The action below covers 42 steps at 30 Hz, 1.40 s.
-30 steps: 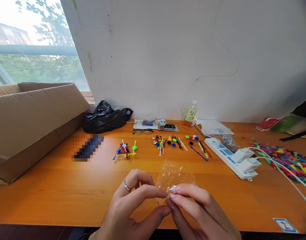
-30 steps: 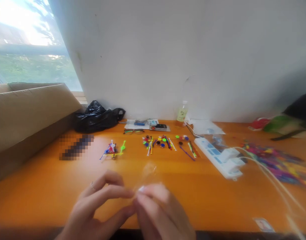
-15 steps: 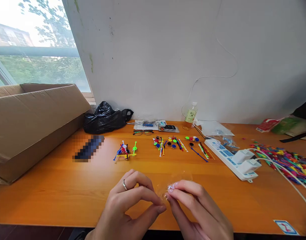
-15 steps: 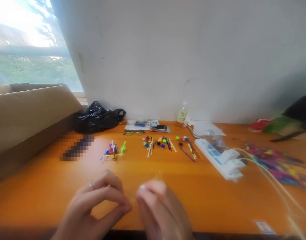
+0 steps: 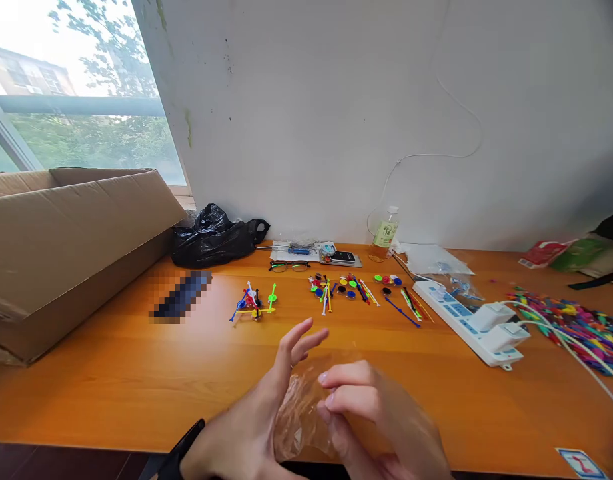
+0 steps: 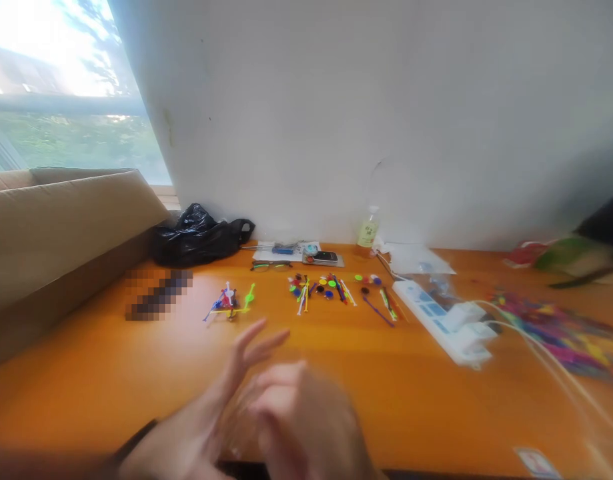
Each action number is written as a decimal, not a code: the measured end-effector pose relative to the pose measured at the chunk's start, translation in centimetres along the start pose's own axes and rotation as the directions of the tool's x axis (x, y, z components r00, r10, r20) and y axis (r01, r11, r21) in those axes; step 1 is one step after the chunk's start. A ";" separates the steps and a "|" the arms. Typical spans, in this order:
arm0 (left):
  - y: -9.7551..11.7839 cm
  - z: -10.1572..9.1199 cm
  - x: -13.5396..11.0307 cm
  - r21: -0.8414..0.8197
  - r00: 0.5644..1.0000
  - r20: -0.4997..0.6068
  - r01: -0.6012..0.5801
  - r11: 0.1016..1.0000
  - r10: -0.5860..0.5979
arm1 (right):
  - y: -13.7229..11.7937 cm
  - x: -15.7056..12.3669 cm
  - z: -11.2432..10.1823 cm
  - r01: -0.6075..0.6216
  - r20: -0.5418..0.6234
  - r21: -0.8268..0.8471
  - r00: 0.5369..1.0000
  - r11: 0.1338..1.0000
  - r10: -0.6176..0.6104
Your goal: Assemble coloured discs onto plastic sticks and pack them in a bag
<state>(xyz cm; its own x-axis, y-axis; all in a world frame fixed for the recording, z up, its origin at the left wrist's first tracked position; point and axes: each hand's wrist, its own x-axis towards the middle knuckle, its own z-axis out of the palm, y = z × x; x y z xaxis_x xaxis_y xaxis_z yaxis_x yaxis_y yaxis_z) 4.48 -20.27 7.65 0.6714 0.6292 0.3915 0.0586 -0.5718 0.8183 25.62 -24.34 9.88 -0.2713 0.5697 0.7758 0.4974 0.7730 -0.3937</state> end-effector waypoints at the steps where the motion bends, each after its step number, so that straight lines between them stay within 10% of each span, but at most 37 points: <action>1: -0.3 -0.3 0.3 -0.117 0.998 0.065 0.005 0.993 0.003 | -0.1 0.4 -0.2 0.011 0.047 0.013 0.999 1.000 -0.012; 7: -2.4 -1.0 -0.1 -0.347 0.991 0.134 0.043 0.937 0.004 | -0.2 1.4 -1.4 0.035 0.314 0.077 0.948 0.996 -0.058; 14: -3.6 -3.1 -3.4 0.024 0.984 -0.010 0.177 0.984 -0.177 | 3.7 4.1 -2.6 -0.185 0.403 0.382 0.915 0.905 0.017; 17: -4.3 -3.1 -4.5 0.188 0.960 -0.093 0.276 0.942 -0.263 | 8.0 6.3 0.3 -0.371 0.400 0.253 0.881 0.894 0.252; 23: -4.9 -2.1 -3.9 0.402 0.961 -0.123 0.275 0.873 -0.246 | 15.7 9.8 10.4 -0.350 0.653 0.051 0.720 0.935 0.234; 30: -4.0 -2.2 -2.8 0.496 0.959 0.007 0.244 0.833 -0.284 | 19.0 9.8 16.9 -0.428 0.565 -0.124 0.711 0.895 0.418; 36: -4.3 -2.3 -3.0 0.576 0.960 0.058 0.191 0.795 -0.272 | 19.7 9.6 16.1 -0.496 0.436 -0.085 0.761 0.864 0.480; 42: -2.6 -2.1 -2.0 0.615 0.941 0.112 0.186 0.766 -0.319 | 18.8 7.6 10.8 -0.590 0.440 0.158 0.760 0.792 0.479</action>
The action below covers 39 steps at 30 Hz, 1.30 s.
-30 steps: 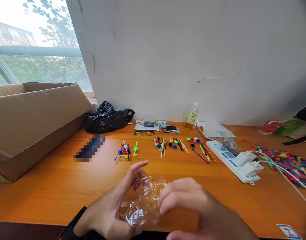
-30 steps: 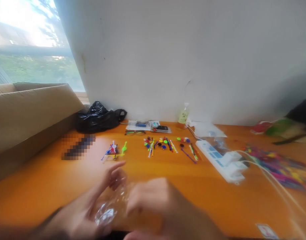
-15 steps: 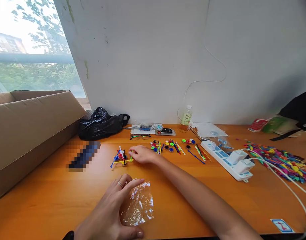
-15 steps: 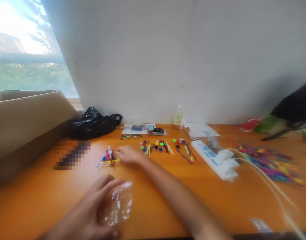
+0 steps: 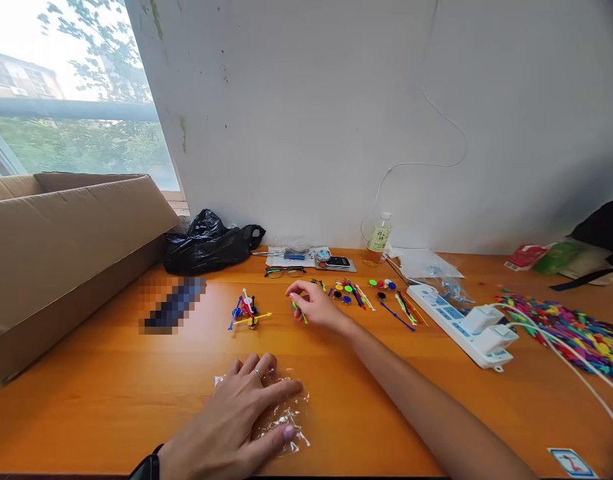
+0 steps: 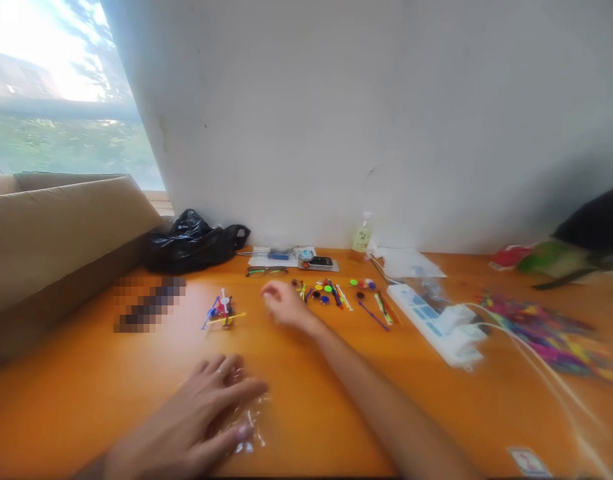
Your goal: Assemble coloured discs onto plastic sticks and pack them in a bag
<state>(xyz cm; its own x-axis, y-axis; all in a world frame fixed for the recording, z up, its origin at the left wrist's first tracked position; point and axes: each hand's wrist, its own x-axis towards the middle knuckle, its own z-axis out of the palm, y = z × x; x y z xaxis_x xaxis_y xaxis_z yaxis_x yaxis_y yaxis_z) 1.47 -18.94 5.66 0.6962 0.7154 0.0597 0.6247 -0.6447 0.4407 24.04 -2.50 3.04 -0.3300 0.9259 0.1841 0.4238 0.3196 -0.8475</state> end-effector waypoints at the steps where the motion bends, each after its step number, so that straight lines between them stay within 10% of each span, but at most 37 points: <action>1: 0.3 -0.1 0.2 0.007 1.000 0.000 0.003 1.000 -0.003 | -0.1 -1.0 -0.7 -0.012 0.035 0.109 0.999 0.994 0.008; 8: -0.3 0.2 3.1 0.096 0.990 -0.033 -0.130 0.987 0.134 | -0.1 -6.1 -4.6 -0.116 0.079 0.495 0.993 0.861 0.088; 18: -2.8 0.6 6.8 0.070 0.943 -0.079 -0.318 0.946 0.323 | -0.3 -7.5 -5.3 -0.225 0.105 0.495 0.974 0.839 0.200; 29: -2.3 0.7 11.0 -0.310 0.980 -0.195 -0.093 0.946 0.032 | -1.6 -8.5 -5.3 -0.248 0.186 0.461 0.966 0.852 0.180; 39: -2.6 1.2 10.3 -0.273 0.945 -0.303 0.037 0.961 -0.123 | -3.0 -9.8 -5.8 -0.261 0.312 0.206 0.931 0.943 0.189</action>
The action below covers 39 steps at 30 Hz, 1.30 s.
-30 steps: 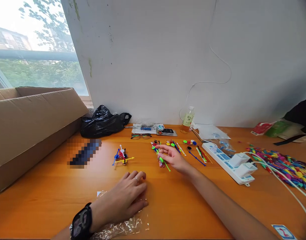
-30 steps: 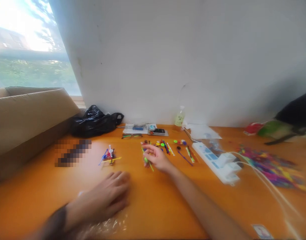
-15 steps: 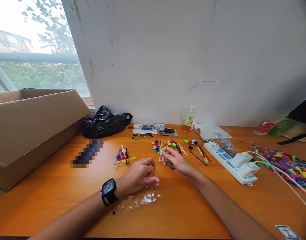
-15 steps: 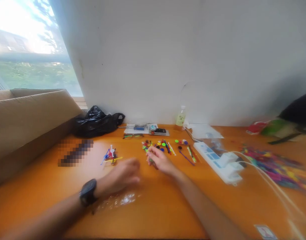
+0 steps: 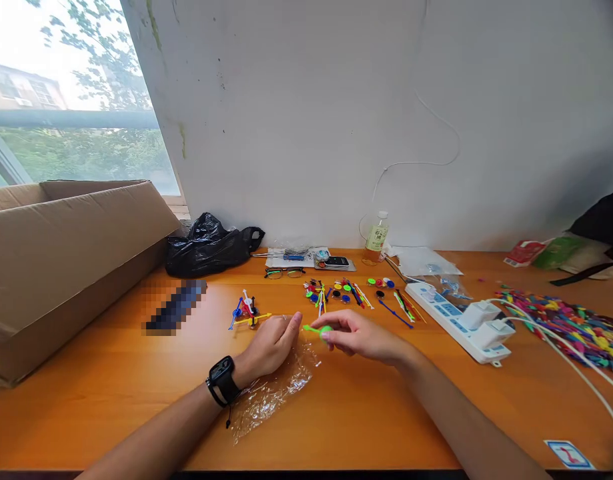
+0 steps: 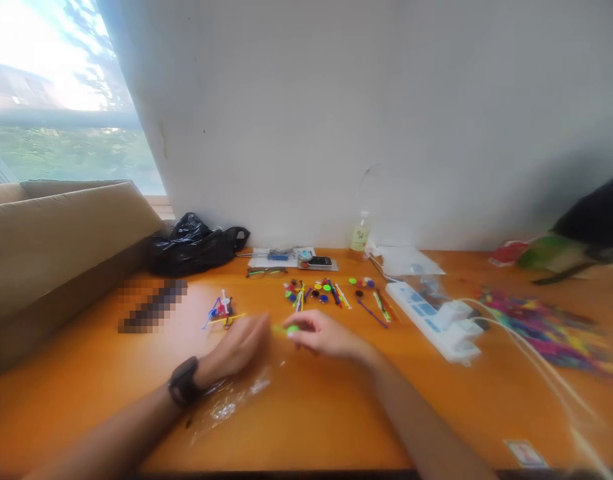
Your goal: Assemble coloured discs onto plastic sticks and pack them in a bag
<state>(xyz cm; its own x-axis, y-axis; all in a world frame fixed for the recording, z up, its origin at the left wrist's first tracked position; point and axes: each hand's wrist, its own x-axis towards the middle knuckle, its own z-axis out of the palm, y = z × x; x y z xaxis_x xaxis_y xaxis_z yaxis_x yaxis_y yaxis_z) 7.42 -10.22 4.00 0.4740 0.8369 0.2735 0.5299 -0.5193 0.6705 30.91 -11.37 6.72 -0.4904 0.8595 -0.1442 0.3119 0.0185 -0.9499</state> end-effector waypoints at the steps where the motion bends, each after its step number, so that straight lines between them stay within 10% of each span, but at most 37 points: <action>1: 0.1 0.1 0.0 0.012 1.000 -0.021 0.006 1.000 -0.006 | 0.0 -0.1 0.1 0.000 0.001 -0.032 1.000 0.999 0.000; 7: 0.4 0.3 -0.1 0.046 0.998 0.041 0.037 0.998 -0.039 | 0.3 0.2 1.2 0.095 -0.079 -0.303 0.989 0.948 -0.124; 15: 1.1 0.7 -0.5 -0.005 1.000 0.006 0.020 1.000 -0.020 | 0.7 1.1 2.4 0.123 -0.131 0.066 0.985 0.990 -0.113; 20: 2.1 0.4 -0.7 -0.051 0.991 -0.133 0.008 0.999 -0.015 | 1.8 1.8 3.1 0.129 -0.089 0.044 0.988 0.991 -0.125; 39: 1.4 0.9 -0.2 -0.245 0.991 -0.090 0.072 0.967 -0.097 | 2.5 3.1 4.6 0.183 -0.237 0.136 0.960 0.974 -0.148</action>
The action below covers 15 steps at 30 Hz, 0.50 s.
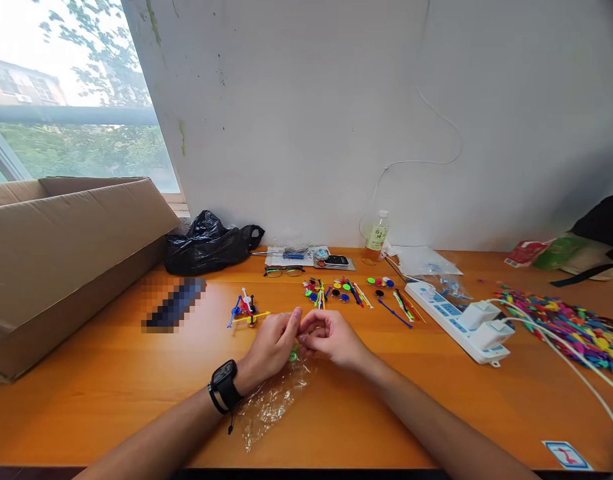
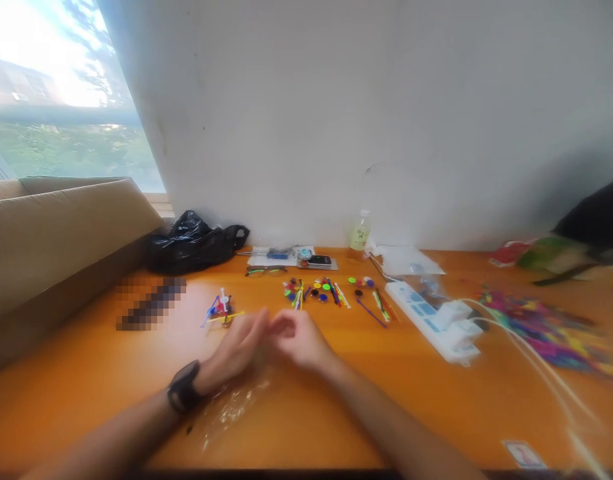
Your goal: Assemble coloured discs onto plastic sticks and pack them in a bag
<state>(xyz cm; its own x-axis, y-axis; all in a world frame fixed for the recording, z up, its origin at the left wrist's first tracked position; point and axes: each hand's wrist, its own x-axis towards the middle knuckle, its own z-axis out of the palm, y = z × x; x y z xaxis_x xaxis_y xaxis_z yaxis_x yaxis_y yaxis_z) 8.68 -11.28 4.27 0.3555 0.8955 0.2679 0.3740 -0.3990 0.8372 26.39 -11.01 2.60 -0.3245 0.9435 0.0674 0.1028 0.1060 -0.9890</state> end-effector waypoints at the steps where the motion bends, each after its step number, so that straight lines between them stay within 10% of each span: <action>1: 0.0 0.1 -0.1 0.001 1.000 0.006 0.008 1.000 -0.008 | 0.0 -0.1 0.3 0.011 0.008 0.008 1.000 1.000 -0.011; 7: 0.9 -0.5 -0.5 -0.001 0.998 -0.059 0.025 1.000 -0.025 | -0.6 -1.1 0.5 0.013 0.036 -0.038 0.999 0.999 -0.011; 15: 0.5 -3.1 -1.1 0.295 0.979 0.201 -0.042 0.955 -0.019 | -0.5 -0.3 -1.4 -0.092 -0.149 0.108 0.983 0.990 0.108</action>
<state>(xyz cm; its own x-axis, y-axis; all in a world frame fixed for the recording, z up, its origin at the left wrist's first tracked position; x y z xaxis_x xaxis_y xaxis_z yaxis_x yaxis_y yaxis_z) 5.82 -11.83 5.89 0.5128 0.8452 0.1507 0.5949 -0.4763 0.6475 27.75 -10.87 3.24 -0.1676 0.9856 -0.0207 0.0302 -0.0158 -0.9994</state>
